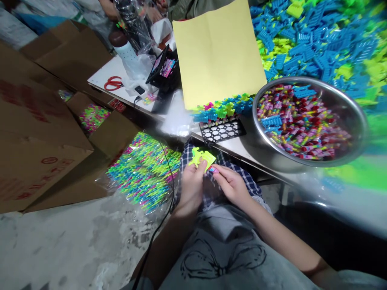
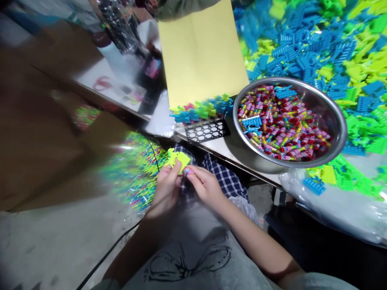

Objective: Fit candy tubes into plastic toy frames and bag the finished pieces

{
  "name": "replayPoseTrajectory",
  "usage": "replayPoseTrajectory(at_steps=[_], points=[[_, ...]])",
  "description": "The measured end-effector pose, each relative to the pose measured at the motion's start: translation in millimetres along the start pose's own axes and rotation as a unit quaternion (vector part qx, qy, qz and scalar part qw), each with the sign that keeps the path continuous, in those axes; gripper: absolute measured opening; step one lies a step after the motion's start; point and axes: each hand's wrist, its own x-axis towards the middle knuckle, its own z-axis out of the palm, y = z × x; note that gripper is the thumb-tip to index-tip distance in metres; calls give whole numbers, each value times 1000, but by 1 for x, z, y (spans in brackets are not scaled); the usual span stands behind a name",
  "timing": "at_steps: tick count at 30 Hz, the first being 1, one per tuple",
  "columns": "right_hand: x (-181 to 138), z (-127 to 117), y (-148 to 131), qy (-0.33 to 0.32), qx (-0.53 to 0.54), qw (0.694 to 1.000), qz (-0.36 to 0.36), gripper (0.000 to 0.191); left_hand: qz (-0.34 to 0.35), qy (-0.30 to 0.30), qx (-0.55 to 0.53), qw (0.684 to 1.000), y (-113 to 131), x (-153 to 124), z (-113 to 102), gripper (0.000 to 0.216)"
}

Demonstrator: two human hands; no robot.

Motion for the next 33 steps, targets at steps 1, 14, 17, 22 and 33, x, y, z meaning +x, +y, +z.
replayPoseTrajectory(at_steps=[1,14,17,22,33], points=[[0,1,1,5,-2,1000,1,27,25,12,9,1000,-2,1,-1,16],[9,9,-3,-17,-153,985,-81,28,-39,-64,-153,985,8,13,-20,7],[10,8,-1,-30,-183,978,-91,30,-58,-66,-181,980,5,14,-25,15],[2,4,9,-30,-156,986,-40,28,-84,-68,-243,964,10,15,-38,20],[-12,31,-8,-37,77,986,146,32,29,-16,-89,995,29,-1,-18,28]])
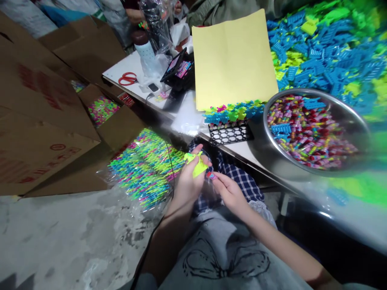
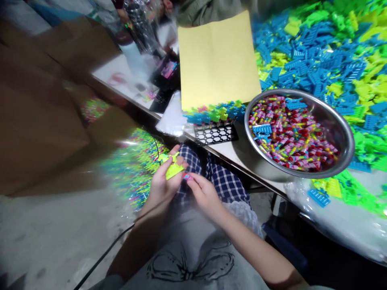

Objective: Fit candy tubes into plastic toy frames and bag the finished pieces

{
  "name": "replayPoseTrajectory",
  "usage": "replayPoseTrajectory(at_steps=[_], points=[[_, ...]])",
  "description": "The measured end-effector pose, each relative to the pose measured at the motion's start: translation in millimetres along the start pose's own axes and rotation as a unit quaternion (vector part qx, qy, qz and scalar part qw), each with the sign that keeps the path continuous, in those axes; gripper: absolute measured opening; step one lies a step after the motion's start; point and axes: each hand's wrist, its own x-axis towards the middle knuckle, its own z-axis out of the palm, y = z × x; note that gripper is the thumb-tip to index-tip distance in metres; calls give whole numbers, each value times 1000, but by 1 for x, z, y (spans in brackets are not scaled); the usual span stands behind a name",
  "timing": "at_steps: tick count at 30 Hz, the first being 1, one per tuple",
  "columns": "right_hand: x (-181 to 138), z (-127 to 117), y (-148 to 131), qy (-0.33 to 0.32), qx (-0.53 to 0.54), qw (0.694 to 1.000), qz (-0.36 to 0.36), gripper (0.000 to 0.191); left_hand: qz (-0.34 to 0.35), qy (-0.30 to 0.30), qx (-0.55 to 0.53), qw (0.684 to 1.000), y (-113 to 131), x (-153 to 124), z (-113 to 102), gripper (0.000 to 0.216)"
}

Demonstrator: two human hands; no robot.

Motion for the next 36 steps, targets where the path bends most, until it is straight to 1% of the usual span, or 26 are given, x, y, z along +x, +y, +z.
replayPoseTrajectory(at_steps=[3,5,9,13,15,20,24,30,34,36], points=[[0,8,-2,9,35,999,2,31,0,-38,-18,999,0,-4,3,35],[-1,13,-3,13,53,998,0,31,-5,-47,-26,999,0,-6,3,35],[-4,19,-2,20,68,997,5,32,-16,-29,-22,999,-2,-10,3,33],[-5,20,-2,24,56,998,-5,31,-24,-20,-26,999,-1,-13,5,33],[-5,20,-2,27,44,998,-22,30,-23,-20,-20,999,0,-13,7,33],[-3,17,1,62,-13,995,-82,31,-31,0,-31,999,-5,-11,10,29],[-1,10,1,63,-38,992,-104,30,-26,-4,-51,998,-13,-8,12,27],[0,0,-4,57,-28,993,-105,28,58,-24,-8,998,-21,-4,17,28],[1,-3,0,62,3,995,-83,29,51,-28,-13,998,-25,-2,20,25],[0,-2,2,79,24,994,-76,30,36,-39,-33,998,-28,-2,22,24]])
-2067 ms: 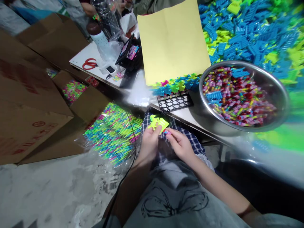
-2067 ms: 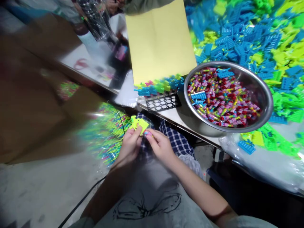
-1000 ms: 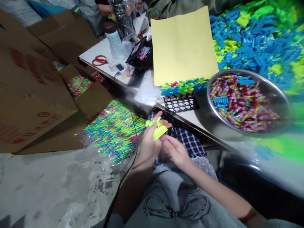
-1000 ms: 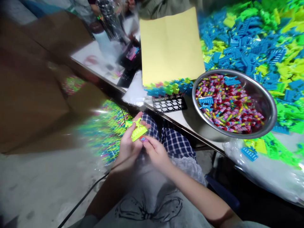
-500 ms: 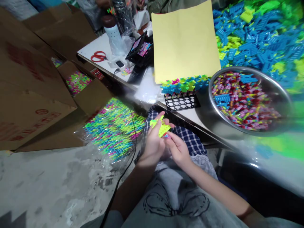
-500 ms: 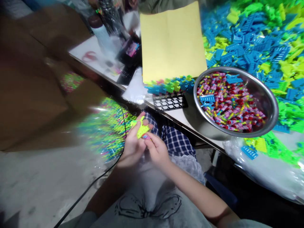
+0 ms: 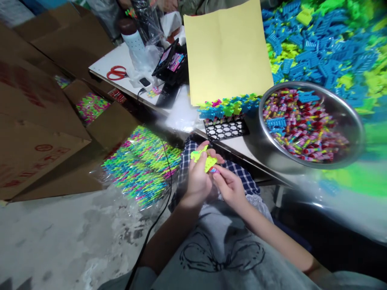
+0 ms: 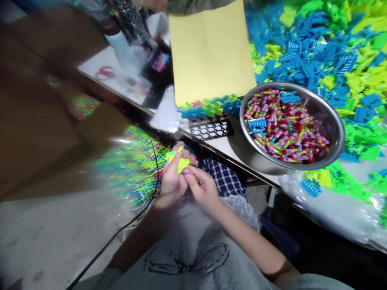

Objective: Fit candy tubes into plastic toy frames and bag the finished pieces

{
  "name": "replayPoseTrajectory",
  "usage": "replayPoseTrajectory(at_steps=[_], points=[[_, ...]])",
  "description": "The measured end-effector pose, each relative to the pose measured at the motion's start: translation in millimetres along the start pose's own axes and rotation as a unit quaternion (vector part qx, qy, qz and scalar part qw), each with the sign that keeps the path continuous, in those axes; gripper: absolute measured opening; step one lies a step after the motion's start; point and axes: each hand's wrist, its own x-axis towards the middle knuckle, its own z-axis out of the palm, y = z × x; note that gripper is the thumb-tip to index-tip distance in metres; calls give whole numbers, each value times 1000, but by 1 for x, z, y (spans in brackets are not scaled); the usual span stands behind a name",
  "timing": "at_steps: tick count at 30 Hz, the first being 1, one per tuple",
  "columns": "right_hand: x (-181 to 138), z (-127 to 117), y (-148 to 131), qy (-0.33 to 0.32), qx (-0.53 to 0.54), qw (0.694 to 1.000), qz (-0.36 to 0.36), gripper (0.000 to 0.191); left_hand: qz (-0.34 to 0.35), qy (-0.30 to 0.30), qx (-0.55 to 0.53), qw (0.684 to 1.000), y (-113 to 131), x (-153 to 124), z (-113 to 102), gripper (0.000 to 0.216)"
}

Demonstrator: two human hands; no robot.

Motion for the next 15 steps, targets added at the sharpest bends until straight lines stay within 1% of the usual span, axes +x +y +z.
replayPoseTrajectory(at_steps=[3,7,9,12,15], points=[[-3,3,-1,47,9,999,15,28,-12,1,-17,1000,-4,-1,4,25],[-4,6,-7,104,16,994,33,28,-7,-12,-18,1000,-7,-3,7,26],[-3,6,-8,106,25,993,39,28,-5,-16,-25,1000,-8,-2,7,26],[1,3,-7,82,28,995,42,25,-24,-11,-35,999,-7,0,8,23],[2,2,-5,95,25,995,22,22,-50,-22,-40,998,-6,1,7,24]])
